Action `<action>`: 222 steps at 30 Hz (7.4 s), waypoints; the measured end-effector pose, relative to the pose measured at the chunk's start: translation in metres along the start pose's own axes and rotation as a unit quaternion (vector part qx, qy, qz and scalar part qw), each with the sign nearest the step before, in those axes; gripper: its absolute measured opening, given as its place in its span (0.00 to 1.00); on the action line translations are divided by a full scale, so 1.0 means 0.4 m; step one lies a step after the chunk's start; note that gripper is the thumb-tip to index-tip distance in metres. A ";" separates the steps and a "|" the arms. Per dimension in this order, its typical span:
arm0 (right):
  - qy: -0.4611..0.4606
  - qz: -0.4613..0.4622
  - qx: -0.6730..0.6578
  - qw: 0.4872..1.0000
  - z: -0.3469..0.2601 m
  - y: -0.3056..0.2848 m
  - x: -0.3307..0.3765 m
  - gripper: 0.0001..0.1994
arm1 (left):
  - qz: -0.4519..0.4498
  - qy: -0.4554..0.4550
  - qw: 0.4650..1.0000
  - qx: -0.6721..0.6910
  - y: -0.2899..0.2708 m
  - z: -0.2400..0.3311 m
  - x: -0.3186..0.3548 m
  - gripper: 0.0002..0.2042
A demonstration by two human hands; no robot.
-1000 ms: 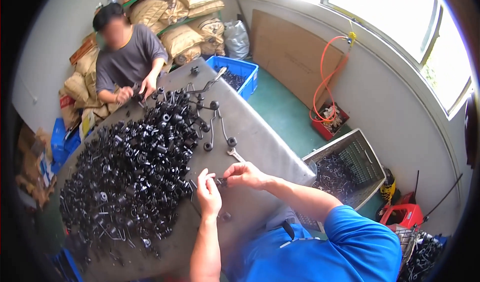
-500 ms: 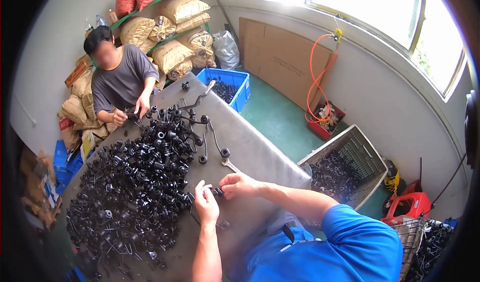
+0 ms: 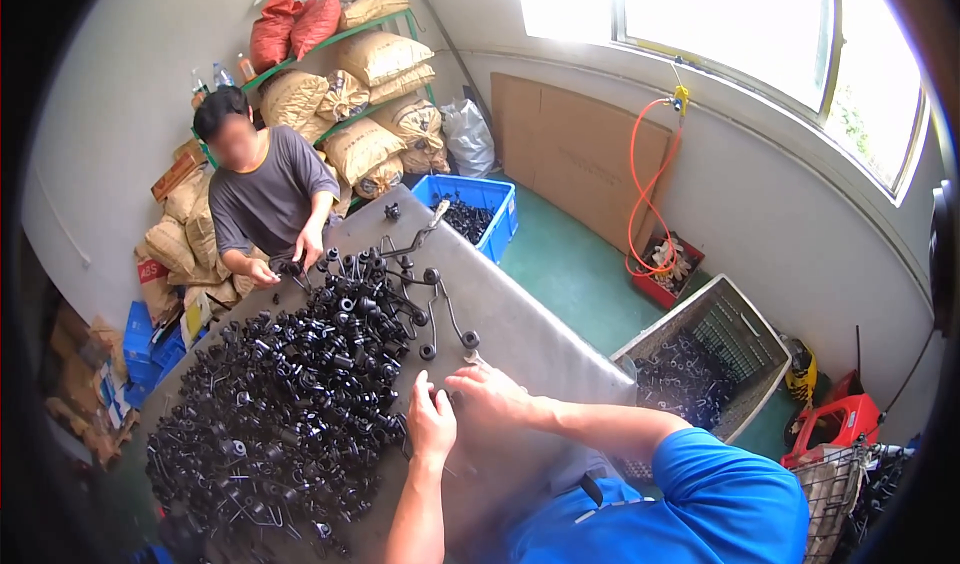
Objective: Assembling black metal frames by snapping smaller components together on a workbench.
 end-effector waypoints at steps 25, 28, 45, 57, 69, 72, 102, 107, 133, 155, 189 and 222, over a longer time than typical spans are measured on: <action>0.145 -0.232 -0.505 0.818 -0.071 0.070 -0.014 0.20 | 0.065 -0.156 0.968 0.183 -0.039 -0.130 0.286 0.19; 0.077 -0.196 -0.300 0.930 -0.088 0.012 -0.035 0.20 | 0.057 -0.142 0.974 0.165 -0.069 -0.083 0.251 0.20; 0.180 -0.324 -0.454 0.810 -0.118 0.091 -0.023 0.22 | -0.046 -0.083 0.922 0.376 -0.135 -0.041 0.196 0.14; -0.016 -0.206 -0.149 0.967 -0.212 0.068 -0.103 0.16 | -0.019 -0.145 0.935 0.324 -0.178 -0.109 0.168 0.15; -0.108 -0.236 0.011 0.966 -0.239 0.125 0.017 0.16 | 0.021 -0.225 0.859 0.460 -0.055 -0.180 0.325 0.16; -0.132 -0.178 -0.006 0.975 -0.239 0.109 0.021 0.19 | -0.013 -0.323 0.732 0.600 -0.021 -0.199 0.314 0.20; 0.313 -0.147 -0.352 0.870 -0.023 0.134 0.098 0.09 | -0.078 -0.280 0.711 0.640 -0.019 -0.172 0.256 0.28; 0.308 -0.149 -0.321 0.883 -0.036 0.123 0.103 0.08 | -0.053 -0.311 0.752 0.579 -0.024 -0.157 0.254 0.32; -0.145 0.016 0.098 0.984 -0.043 0.040 -0.037 0.09 | -0.034 -0.393 0.731 0.557 0.003 -0.130 0.231 0.23; -0.103 -0.210 0.038 0.971 -0.230 0.058 0.167 0.45 | -0.061 -0.373 0.654 0.656 0.049 -0.145 0.236 0.21; 0.076 -0.208 -0.086 0.971 -0.112 0.044 0.062 0.24 | -0.029 -0.384 0.676 0.628 0.055 -0.165 0.269 0.19; 0.117 -0.281 -0.137 0.943 -0.125 0.057 0.076 0.18 | 0.000 -0.391 0.665 0.637 0.034 -0.104 0.255 0.21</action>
Point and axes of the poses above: each hand's wrist, its own x-axis away from the middle knuckle, its own y-axis out of the palm, z = x × y, the point moved 7 cm from there along -x, towards the middle knuckle, and after that the axes turned 1 degree about x, right-handed, at the moved point
